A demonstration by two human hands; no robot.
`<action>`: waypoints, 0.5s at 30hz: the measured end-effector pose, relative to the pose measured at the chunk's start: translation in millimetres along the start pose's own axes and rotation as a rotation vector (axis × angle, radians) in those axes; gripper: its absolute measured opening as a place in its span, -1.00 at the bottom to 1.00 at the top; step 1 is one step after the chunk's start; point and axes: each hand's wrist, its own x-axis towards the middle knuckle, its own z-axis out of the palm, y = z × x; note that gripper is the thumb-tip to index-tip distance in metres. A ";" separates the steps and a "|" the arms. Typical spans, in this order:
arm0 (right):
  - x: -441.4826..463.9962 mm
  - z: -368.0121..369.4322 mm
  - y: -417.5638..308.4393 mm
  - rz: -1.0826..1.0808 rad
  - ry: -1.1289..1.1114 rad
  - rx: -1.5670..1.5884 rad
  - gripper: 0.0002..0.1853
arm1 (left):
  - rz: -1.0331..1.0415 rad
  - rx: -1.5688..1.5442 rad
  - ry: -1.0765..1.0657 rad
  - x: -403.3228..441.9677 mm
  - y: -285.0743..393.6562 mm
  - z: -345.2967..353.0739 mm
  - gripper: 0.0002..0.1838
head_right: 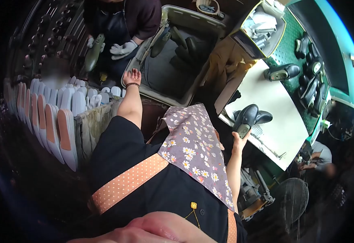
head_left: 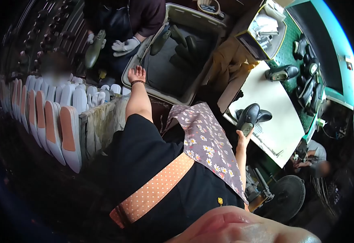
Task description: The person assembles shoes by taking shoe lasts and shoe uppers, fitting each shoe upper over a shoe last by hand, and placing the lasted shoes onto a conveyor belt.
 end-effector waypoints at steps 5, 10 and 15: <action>-2.0 -1.7 -10.9 0.051 -0.004 0.060 0.05 | 0.056 0.045 0.210 -20.5 22.5 -53.0 -0.47; -0.3 -4.5 -11.3 0.059 0.029 0.035 0.04 | -0.379 1.151 0.171 49.3 -14.8 -170.2 -0.67; 3.2 -3.4 2.9 0.022 0.062 0.107 0.05 | 0.089 2.666 -0.827 -35.5 -114.9 -128.5 -0.61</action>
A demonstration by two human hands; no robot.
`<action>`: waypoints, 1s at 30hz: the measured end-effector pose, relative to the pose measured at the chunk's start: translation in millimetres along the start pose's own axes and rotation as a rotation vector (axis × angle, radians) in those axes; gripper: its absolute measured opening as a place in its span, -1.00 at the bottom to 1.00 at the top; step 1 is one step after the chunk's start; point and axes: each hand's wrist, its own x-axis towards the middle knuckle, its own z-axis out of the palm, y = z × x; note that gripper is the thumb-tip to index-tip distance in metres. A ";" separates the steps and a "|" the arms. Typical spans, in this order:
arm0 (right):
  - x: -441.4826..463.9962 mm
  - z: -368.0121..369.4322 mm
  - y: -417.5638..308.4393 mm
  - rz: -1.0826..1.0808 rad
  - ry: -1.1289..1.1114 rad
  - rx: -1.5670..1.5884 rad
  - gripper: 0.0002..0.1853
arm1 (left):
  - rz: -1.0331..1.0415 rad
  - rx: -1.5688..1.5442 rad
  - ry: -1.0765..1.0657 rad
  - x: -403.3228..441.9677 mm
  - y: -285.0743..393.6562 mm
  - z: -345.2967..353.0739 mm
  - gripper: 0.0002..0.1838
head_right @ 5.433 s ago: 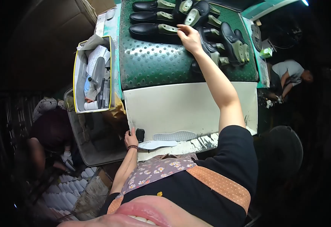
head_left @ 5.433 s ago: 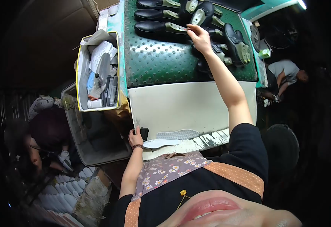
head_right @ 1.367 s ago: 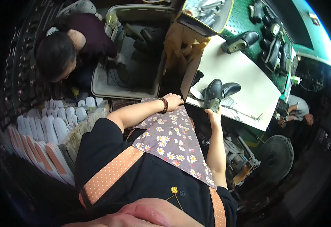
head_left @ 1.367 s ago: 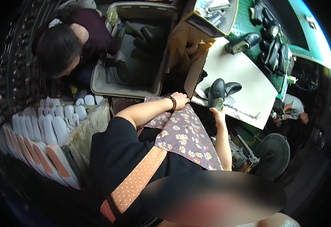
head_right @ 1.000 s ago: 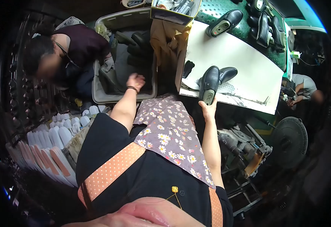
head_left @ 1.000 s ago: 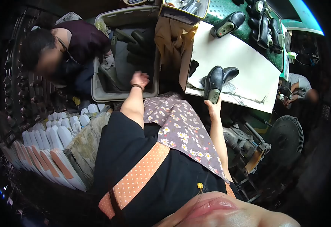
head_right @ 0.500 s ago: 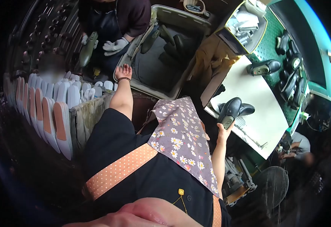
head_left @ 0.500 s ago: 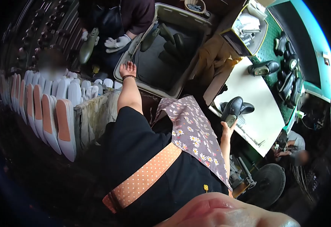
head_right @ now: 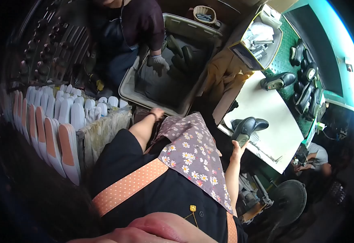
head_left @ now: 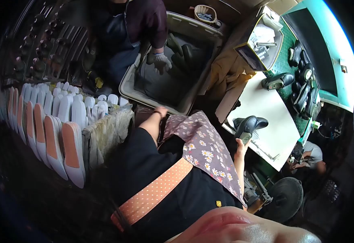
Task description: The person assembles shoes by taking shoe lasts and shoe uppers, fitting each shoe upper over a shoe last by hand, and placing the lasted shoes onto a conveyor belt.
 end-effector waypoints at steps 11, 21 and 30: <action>-45.6 15.1 11.0 -0.059 0.082 0.077 0.02 | 0.737 0.088 0.133 -49.2 265.0 -143.0 -0.54; -153.2 -44.2 -50.8 0.150 -0.187 0.355 -0.20 | 1.955 0.283 0.063 -171.5 383.0 -113.2 0.15; -205.8 -165.8 -27.1 -0.277 0.086 -0.081 -0.36 | 1.525 -0.475 -0.718 -290.1 464.3 -81.1 0.03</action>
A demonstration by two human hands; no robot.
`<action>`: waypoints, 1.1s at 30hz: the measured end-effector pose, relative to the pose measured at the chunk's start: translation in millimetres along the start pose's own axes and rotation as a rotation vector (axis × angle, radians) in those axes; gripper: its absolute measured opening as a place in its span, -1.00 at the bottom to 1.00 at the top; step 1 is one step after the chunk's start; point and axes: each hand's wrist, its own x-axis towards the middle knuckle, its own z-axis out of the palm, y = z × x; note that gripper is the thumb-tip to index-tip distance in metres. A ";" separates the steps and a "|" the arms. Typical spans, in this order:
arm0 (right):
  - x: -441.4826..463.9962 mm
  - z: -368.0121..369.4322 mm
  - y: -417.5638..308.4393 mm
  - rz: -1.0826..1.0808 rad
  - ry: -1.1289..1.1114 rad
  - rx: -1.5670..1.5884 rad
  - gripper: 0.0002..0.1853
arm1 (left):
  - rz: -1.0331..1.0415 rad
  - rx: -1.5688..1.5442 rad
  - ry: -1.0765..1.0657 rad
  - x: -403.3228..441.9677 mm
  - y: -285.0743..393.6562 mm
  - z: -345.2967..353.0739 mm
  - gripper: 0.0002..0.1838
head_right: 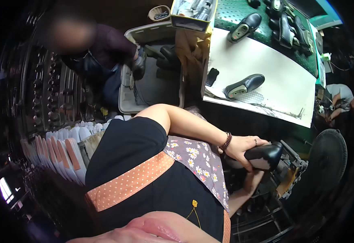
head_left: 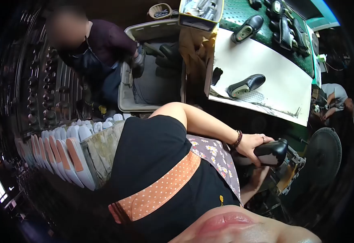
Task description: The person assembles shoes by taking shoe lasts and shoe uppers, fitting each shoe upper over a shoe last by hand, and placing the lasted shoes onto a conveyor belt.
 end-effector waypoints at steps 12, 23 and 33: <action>-37.8 39.5 41.3 0.337 0.801 0.528 -0.39 | -0.567 -0.099 -0.173 88.1 -103.7 138.1 0.08; -28.7 -3.3 132.0 0.380 0.833 0.983 -0.42 | -0.391 0.058 -0.287 137.5 -186.6 199.3 0.00; -33.3 -29.0 145.5 0.387 0.785 1.060 -0.33 | -0.639 0.236 -0.412 165.6 -151.4 193.9 0.03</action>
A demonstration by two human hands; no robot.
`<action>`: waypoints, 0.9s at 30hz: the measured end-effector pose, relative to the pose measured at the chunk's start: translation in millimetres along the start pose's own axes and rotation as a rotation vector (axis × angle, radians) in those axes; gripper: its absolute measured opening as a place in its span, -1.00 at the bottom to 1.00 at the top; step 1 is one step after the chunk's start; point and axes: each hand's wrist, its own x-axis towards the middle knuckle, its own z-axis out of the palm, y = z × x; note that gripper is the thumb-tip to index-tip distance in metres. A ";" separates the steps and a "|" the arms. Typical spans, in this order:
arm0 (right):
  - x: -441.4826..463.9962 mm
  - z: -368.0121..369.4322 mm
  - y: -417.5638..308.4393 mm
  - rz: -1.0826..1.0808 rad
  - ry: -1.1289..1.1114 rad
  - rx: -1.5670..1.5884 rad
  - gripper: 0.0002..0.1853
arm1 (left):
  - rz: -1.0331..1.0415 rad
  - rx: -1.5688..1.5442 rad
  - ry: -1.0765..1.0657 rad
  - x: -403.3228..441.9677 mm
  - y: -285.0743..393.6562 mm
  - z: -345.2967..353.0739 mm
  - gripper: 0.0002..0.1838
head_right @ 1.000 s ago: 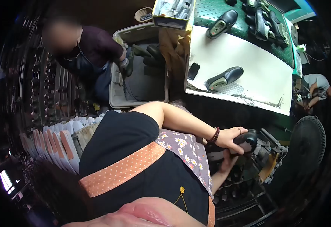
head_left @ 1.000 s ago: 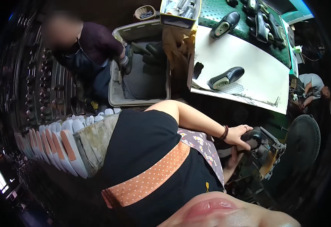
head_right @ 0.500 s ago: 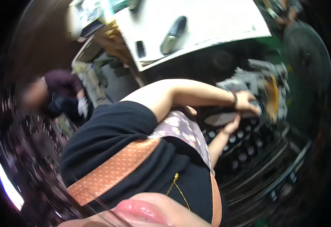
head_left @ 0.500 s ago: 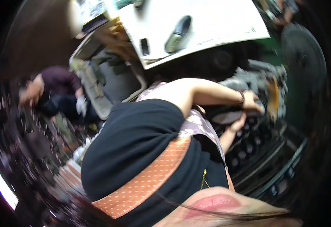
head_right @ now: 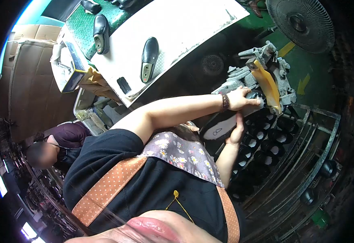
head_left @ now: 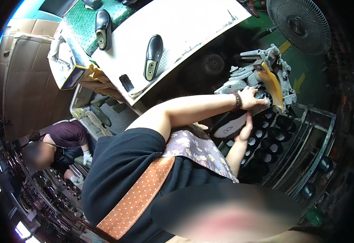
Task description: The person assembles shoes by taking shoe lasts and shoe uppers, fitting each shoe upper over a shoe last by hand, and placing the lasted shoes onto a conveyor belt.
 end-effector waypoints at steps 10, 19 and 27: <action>-10.1 3.2 12.0 0.085 0.081 0.060 -0.49 | 0.038 -0.028 0.083 -2.7 -13.0 4.1 -0.18; -13.2 50.5 -6.5 -0.112 -0.034 -0.155 -0.59 | -0.077 -0.655 -0.201 -14.8 -20.6 -34.9 -0.40; -5.3 52.6 1.0 0.075 0.022 -0.011 -0.51 | -0.127 -0.730 -0.194 -6.3 -31.4 -33.9 -0.61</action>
